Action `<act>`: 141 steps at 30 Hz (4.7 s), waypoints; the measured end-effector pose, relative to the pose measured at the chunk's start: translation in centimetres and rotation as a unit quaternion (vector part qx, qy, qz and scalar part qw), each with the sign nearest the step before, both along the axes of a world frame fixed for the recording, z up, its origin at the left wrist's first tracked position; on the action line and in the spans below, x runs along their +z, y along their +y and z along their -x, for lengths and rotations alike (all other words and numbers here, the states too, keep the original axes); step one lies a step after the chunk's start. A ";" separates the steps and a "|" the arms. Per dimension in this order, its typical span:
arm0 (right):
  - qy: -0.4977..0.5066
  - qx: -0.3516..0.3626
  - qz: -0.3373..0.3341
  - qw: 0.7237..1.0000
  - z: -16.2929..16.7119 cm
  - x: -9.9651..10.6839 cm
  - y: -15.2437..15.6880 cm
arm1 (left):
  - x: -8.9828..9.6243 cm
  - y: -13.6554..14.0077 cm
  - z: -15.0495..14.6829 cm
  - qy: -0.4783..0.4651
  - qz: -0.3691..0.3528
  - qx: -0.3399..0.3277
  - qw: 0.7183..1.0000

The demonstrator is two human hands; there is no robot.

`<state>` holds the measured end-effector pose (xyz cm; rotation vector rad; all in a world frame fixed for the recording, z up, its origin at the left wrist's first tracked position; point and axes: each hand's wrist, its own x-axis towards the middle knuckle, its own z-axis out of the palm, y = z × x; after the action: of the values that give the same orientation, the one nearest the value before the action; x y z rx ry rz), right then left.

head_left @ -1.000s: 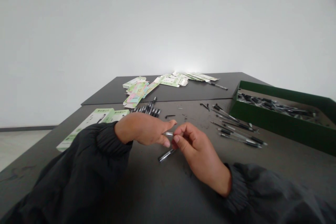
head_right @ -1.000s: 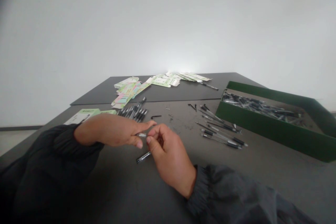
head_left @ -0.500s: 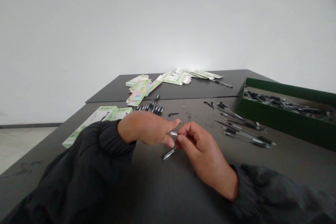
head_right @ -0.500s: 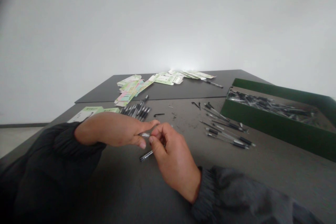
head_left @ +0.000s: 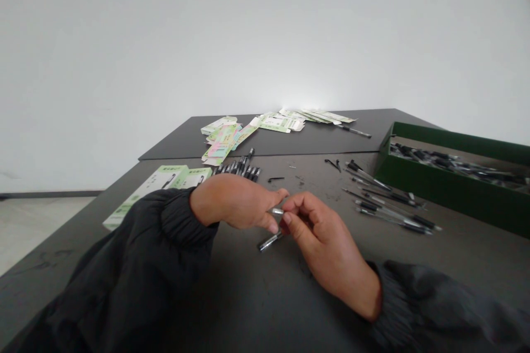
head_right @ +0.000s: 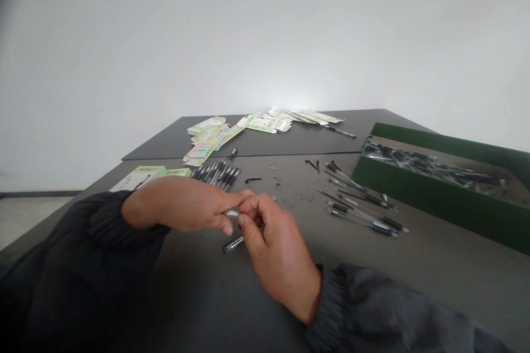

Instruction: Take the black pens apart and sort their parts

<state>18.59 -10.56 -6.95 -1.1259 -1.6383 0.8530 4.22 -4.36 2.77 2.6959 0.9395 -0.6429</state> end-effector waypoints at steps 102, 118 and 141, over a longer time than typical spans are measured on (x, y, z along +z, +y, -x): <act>-0.033 -0.003 -0.023 0.999 0.2 0.4 -0.6 | 1.3 -1.4 -0.4 0.054 0.014 0.019 0.998; -0.064 -0.037 -0.037 0.997 0.3 0.5 -0.7 | 0.6 -1.1 0.2 0.006 -0.008 0.010 1.000; -0.050 -0.030 -0.061 0.996 0.3 0.6 -0.7 | 1.4 -1.6 -0.5 0.005 0.043 0.047 0.998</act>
<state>18.34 -11.22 -6.36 -1.1402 -1.7064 0.6581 4.68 -5.93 4.19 2.5591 1.0107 -0.6613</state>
